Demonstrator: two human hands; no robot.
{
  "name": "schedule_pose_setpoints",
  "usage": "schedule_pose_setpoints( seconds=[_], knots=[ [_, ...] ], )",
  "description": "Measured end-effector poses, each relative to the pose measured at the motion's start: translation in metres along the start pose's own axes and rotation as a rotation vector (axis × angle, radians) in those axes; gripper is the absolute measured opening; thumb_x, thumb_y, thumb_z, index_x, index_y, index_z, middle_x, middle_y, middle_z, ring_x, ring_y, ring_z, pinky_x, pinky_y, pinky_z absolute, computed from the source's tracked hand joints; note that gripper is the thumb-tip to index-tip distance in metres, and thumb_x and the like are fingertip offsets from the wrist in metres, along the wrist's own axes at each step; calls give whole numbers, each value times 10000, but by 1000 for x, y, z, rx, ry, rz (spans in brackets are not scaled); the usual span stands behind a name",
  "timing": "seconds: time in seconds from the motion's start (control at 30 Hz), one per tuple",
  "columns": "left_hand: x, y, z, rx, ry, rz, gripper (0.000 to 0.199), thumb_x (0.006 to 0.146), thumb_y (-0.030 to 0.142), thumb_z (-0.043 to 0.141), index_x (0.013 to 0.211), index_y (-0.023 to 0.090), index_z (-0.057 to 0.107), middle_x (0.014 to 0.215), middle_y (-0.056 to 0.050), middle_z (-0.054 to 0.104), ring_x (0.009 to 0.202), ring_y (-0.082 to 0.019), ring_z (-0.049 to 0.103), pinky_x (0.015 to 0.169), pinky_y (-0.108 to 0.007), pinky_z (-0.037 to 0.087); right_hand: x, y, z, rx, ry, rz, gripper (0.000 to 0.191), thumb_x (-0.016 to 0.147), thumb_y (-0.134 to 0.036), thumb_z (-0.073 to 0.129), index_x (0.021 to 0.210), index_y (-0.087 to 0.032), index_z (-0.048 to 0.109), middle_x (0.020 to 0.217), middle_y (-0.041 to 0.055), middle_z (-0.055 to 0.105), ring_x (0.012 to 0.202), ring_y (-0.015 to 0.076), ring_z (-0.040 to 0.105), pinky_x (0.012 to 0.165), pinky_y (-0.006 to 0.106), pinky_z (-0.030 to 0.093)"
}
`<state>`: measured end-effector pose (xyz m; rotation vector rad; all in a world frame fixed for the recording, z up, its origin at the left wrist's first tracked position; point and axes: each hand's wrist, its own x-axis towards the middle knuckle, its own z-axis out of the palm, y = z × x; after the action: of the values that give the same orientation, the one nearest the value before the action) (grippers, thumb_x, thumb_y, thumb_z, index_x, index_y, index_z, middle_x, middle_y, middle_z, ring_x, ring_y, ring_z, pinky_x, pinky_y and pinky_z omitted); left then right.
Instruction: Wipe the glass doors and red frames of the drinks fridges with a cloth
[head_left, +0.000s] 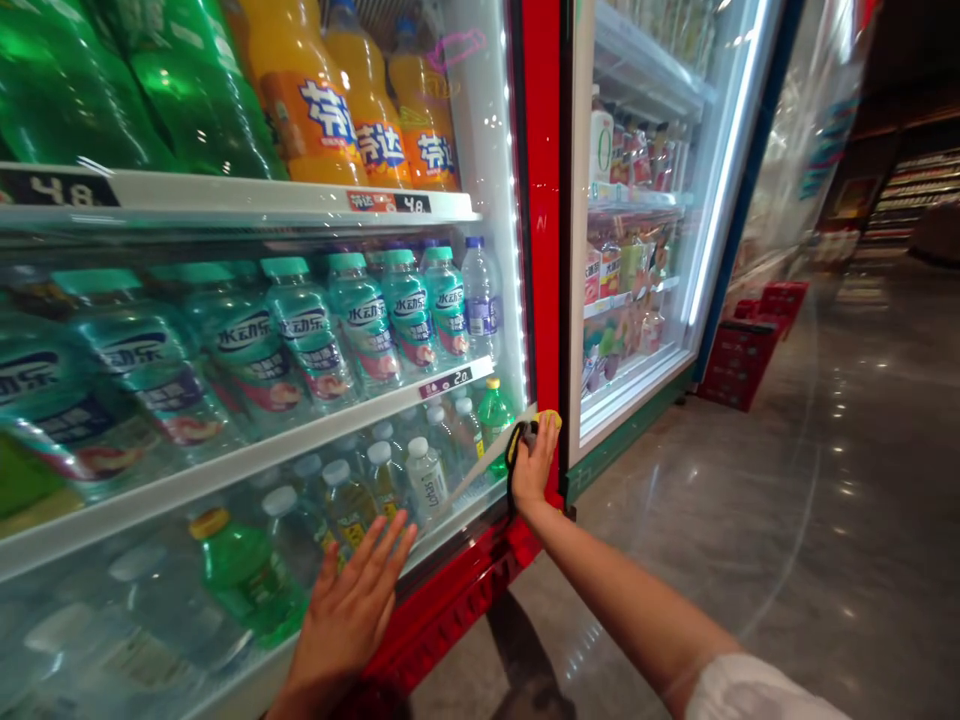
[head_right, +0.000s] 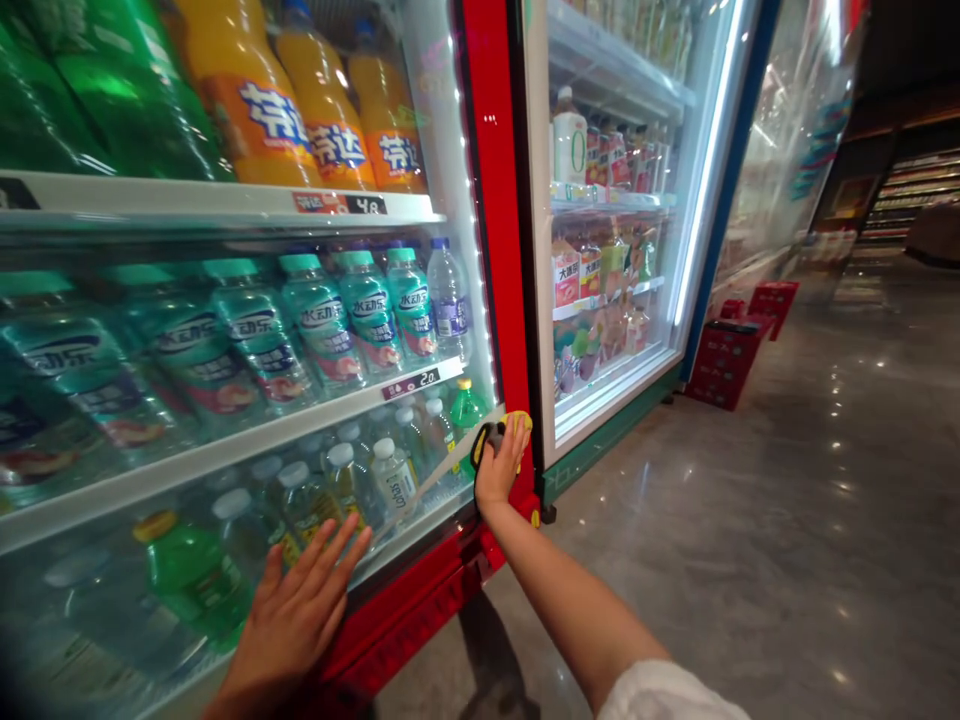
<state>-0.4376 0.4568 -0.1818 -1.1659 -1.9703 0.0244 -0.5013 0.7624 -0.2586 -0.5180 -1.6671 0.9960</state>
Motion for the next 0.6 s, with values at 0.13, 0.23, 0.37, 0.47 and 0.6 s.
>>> schedule_pose_setpoints(
  seconds=[0.13, 0.23, 0.37, 0.47, 0.6],
  knots=[
    [-2, -3, -5, -2, -14, 5, 660, 992, 262, 434, 1617, 303, 228, 1518, -42, 529, 1579, -116, 123, 1294, -515, -36, 19, -10, 2, 21, 30, -26, 692, 976, -316, 334, 1635, -172, 179, 1709, 129, 158, 1594, 265, 63, 1263, 594, 160],
    [-5, -5, -7, -8, 6, -3, 664, 989, 268, 443, 1617, 300, 229, 1514, -41, 534, 1576, -108, 127, 1298, -489, -24, 5, 7, -6, -1, -52, -26, 673, 979, -339, 349, 1625, -194, 228, 1700, 110, 207, 1588, 255, 123, 1262, 555, 215],
    [-5, -3, -4, -2, 15, -40, 678, 981, 249, 443, 1620, 292, 220, 1523, -39, 520, 1575, -100, 118, 1299, -482, -26, -5, 19, -4, -43, 4, 127, 702, 1007, -364, 266, 1632, -85, 111, 1677, 234, 187, 1583, 313, 131, 1226, 642, 228],
    [-6, 1, 0, 26, 5, -52, 714, 963, 234, 473, 1623, 287, 204, 1539, -32, 495, 1580, -105, 92, 1295, -491, -63, -6, 1, 3, -73, -18, 65, 717, 995, -329, 306, 1643, -128, 78, 1713, 174, 97, 1595, 304, 36, 1247, 632, 183],
    [-9, 1, 4, 50, 4, -32, 752, 939, 210, 487, 1626, 282, 190, 1546, -18, 481, 1581, -103, 83, 1295, -484, -80, -27, -7, -11, -211, -291, -414, 856, 866, -196, 503, 1646, -220, 152, 1736, 62, 37, 1591, 332, -51, 1252, 627, 197]
  ],
)
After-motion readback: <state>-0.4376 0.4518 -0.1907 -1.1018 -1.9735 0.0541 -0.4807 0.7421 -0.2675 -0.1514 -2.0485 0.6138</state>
